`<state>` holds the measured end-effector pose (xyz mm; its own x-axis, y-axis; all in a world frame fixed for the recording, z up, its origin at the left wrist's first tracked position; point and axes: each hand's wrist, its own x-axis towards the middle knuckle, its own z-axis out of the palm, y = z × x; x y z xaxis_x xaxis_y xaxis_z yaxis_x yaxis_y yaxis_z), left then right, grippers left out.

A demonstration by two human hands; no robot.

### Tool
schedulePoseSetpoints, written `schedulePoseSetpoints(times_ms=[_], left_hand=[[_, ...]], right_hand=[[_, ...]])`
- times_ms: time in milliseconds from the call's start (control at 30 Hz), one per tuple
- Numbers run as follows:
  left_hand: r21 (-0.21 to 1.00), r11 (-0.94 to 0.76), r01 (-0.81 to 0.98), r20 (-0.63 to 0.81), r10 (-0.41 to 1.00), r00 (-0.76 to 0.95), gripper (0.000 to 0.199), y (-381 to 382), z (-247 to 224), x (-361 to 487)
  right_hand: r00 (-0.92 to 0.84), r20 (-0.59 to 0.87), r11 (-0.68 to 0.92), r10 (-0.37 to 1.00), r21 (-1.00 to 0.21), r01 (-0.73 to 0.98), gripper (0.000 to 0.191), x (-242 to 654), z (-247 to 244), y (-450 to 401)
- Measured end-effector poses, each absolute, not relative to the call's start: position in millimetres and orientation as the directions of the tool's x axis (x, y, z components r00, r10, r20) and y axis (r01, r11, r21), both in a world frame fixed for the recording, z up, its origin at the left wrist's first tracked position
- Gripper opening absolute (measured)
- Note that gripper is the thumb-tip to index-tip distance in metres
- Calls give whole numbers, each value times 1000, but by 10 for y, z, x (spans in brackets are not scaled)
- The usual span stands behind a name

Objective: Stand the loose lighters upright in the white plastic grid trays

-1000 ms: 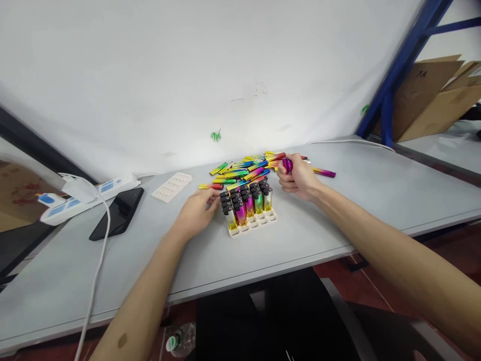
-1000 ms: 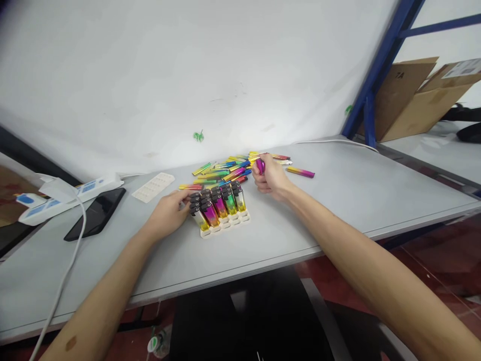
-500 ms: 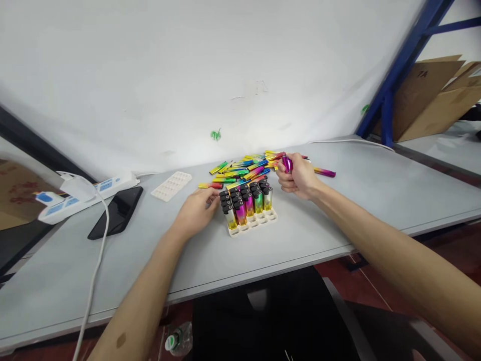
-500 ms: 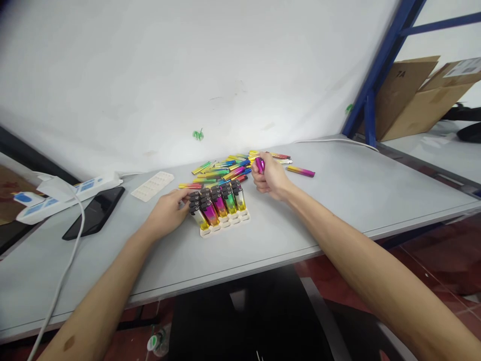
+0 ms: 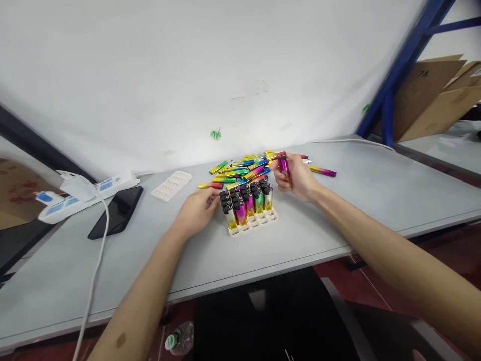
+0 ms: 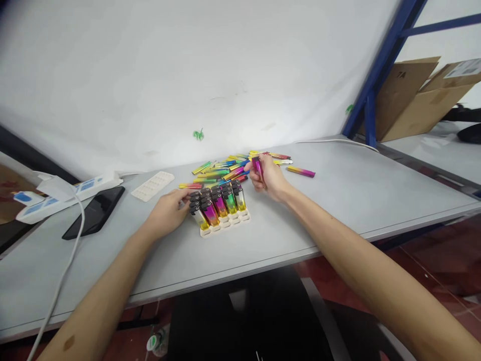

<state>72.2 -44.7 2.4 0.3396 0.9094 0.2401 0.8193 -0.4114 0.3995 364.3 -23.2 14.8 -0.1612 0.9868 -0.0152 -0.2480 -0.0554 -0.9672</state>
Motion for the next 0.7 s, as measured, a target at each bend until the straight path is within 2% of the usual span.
schedulePoseSetpoints(times_ms=[100, 167, 267, 333, 467, 533, 600, 700], left_hand=[[407, -410, 817, 235, 911, 339, 28, -444, 23, 720], [411, -412, 814, 233, 910, 343, 29, -445, 25, 722], [406, -420, 812, 236, 906, 351, 29, -448, 28, 726], [402, -427, 810, 233, 903, 360, 30, -448, 29, 726], [397, -426, 813, 232, 903, 361, 31, -446, 29, 724], [397, -418, 817, 230, 907, 352, 30, -445, 29, 723], [400, -410, 819, 223, 911, 347, 30, -445, 28, 724], [411, -412, 813, 224, 910, 349, 30, -444, 21, 723]], right_hand=[[-145, 43, 18, 989, -985, -171, 28, 3645, 132, -237], [-159, 141, 136, 977, -990, -42, 28, 3668, 151, -268], [-99, 368, 380, 925, -909, 170, 28, 3723, 249, -372], [-33, 453, 448, 891, -864, 231, 23, 3748, 349, -484], [-36, 467, 465, 884, -867, 180, 12, 3687, 511, -773], [-88, 474, 482, 876, -860, 167, 20, 3601, 512, -909], [-165, 480, 506, 862, -831, 230, 25, 3503, 455, -1010], [-290, 495, 574, 819, -721, 388, 23, 3379, 317, -1082]])
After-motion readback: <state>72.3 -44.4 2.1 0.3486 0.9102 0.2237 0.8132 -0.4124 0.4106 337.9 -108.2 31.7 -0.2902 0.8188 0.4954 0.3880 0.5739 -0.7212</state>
